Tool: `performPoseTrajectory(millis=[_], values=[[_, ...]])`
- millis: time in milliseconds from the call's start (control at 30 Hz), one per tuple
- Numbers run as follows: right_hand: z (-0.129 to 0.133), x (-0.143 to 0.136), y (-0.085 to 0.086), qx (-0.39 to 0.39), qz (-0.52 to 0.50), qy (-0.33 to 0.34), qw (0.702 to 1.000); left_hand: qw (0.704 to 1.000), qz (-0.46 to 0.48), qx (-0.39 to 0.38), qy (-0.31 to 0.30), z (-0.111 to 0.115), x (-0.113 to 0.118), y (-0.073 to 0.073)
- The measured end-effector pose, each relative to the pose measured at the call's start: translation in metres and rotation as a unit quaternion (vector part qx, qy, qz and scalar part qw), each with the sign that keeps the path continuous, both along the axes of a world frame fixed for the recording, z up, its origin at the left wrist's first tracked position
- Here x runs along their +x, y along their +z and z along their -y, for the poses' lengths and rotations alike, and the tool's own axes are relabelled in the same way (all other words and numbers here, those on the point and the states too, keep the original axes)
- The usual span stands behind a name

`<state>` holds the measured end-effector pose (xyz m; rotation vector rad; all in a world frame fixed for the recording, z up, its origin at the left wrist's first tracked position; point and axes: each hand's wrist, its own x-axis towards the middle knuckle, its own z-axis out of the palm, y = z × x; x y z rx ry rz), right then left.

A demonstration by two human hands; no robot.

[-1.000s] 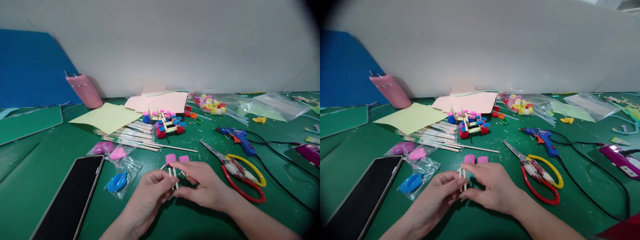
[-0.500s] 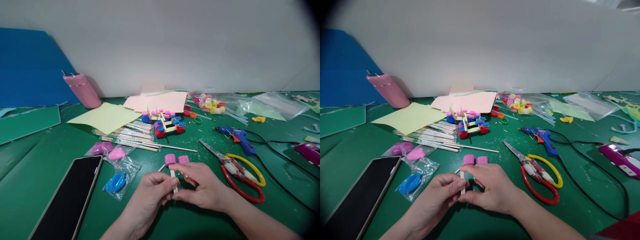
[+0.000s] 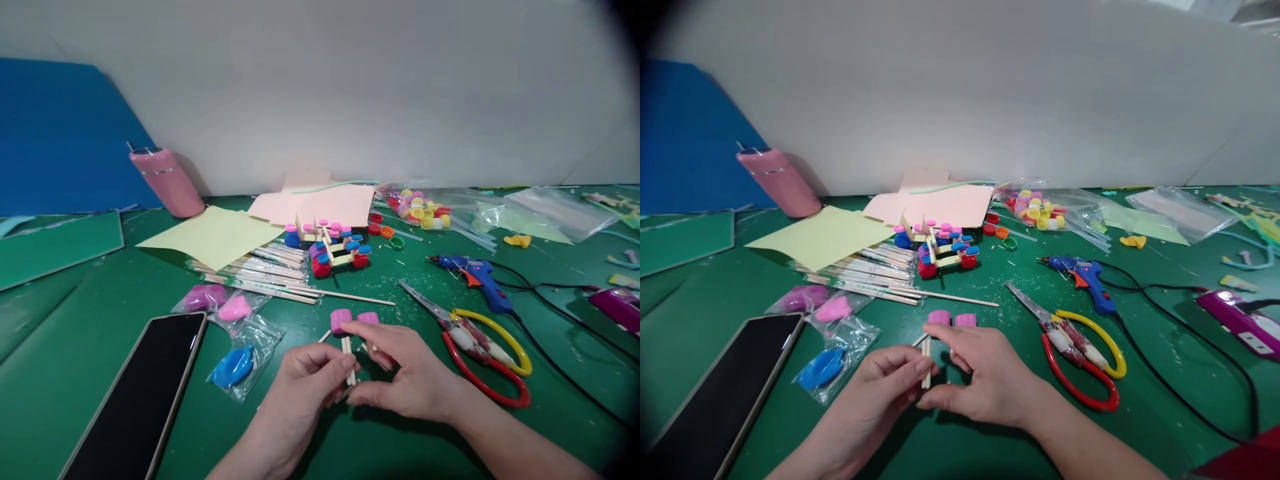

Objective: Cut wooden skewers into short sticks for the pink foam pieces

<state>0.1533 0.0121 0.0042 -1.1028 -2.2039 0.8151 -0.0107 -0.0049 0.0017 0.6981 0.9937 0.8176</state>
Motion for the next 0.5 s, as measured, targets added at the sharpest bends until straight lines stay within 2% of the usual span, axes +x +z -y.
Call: performPoseTrajectory(millis=[500], values=[[0.0011, 0.0028, 0.0010, 0.029, 0.030, -0.001, 0.999, 1.000, -0.014, -0.003, 0.011, -0.0007, 0.0004, 0.0011]])
